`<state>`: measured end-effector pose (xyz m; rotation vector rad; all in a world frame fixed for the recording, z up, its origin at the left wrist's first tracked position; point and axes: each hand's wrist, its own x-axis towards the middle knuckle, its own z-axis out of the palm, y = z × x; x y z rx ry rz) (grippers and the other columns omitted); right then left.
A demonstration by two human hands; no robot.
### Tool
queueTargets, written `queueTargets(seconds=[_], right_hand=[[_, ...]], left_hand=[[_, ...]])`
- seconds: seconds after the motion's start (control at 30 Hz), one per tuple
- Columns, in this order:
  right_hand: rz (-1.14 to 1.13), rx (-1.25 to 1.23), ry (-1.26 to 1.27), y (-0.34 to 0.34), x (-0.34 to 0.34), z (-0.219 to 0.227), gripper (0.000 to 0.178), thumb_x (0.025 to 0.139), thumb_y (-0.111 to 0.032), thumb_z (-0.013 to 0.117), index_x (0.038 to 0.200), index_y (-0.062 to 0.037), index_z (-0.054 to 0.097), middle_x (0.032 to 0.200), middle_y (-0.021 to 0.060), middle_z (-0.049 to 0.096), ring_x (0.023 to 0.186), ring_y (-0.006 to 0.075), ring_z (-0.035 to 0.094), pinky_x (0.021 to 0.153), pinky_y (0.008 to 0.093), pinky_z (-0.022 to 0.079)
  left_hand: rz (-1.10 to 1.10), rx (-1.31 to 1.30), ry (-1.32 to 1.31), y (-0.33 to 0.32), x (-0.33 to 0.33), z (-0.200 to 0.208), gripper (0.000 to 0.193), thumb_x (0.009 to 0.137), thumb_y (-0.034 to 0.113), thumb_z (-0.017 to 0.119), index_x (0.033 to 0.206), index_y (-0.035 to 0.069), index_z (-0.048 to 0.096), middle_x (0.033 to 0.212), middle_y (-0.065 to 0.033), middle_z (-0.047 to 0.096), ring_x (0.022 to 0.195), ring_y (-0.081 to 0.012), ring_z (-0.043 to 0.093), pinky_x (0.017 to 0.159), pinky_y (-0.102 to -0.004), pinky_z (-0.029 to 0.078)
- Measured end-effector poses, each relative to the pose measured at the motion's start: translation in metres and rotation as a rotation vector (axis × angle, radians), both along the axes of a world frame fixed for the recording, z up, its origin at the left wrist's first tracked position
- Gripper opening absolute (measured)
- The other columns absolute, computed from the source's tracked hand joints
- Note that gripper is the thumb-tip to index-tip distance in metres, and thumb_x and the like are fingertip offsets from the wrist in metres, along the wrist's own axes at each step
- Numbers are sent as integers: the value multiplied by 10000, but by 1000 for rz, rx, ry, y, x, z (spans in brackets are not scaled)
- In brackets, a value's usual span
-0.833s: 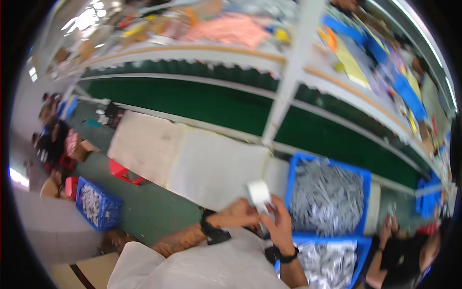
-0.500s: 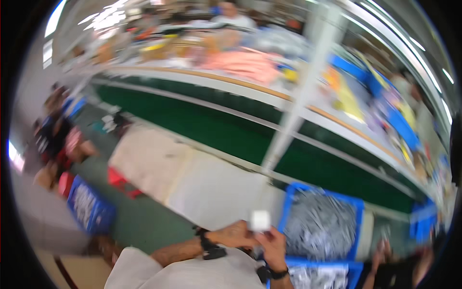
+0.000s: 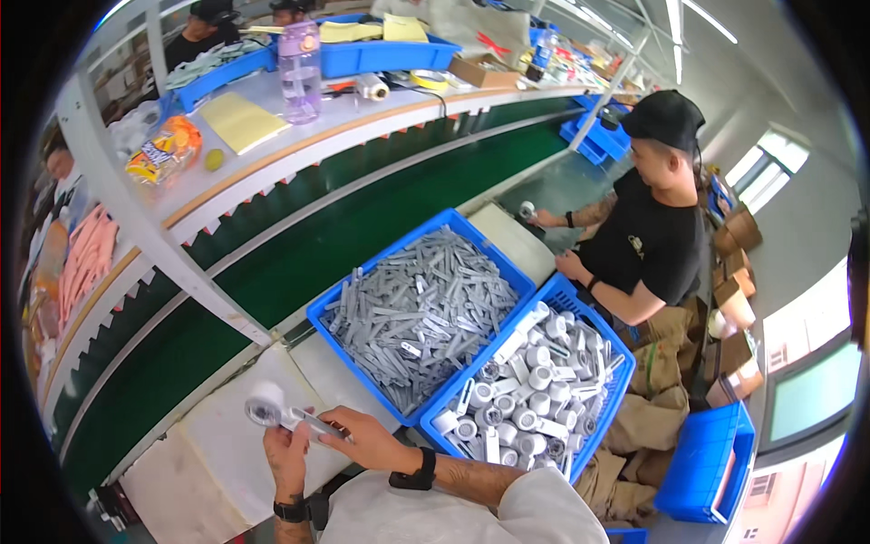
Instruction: Assembling plastic components and metal strips at a factory workstation.
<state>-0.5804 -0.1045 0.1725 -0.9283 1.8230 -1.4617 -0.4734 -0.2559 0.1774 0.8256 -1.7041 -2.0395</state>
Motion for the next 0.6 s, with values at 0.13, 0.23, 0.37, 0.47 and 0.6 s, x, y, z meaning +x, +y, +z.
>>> queueTargets(seconds=[0.13, 0.23, 0.37, 0.47, 0.6], right_hand=[[229, -137, -778, 6, -14, 1, 359, 1076, -274, 548, 1276, 18, 607, 1130, 59, 648, 987, 138, 635, 827, 317, 556], [288, -205, -1137, 15, -12, -11, 387, 1075, -304, 552, 1298, 7, 611, 1122, 62, 659, 991, 149, 646, 866, 316, 554], [348, -123, -1190, 10, -22, -25, 374, 1077, -320, 547, 1276, -14, 631, 1115, 61, 664, 994, 151, 652, 895, 323, 545], [326, 182, -530, 6, -40, -47, 320, 1043, -285, 576, 1202, -26, 678, 1046, 96, 716, 961, 198, 691, 829, 337, 562], [-116, 295, 593, 31, -143, -90, 187, 936, -153, 624, 1018, -14, 718, 1032, 225, 707, 973, 411, 674, 822, 449, 546]], left_hand=[[36, 411, 21, 1, -9, 30, 476, 986, 194, 587, 1396, -36, 517, 1252, -133, 674, 714, -57, 491, 642, -221, 414], [-252, 620, 249, -11, 5, 20, 501, 957, 185, 613, 1390, -47, 518, 1282, -164, 653, 718, -75, 500, 655, -220, 430], [-217, 491, 205, -13, 20, -4, 567, 927, 247, 635, 1383, -67, 515, 1224, -179, 670, 743, -93, 538, 646, -238, 452], [-3, 378, 83, -10, 40, -23, 584, 877, 281, 620, 1342, -63, 544, 1138, -181, 699, 793, -120, 635, 621, -248, 501], [34, 407, 37, -12, 49, -26, 553, 906, 284, 617, 1327, -67, 548, 1146, -218, 702, 653, -123, 595, 580, -229, 479]])
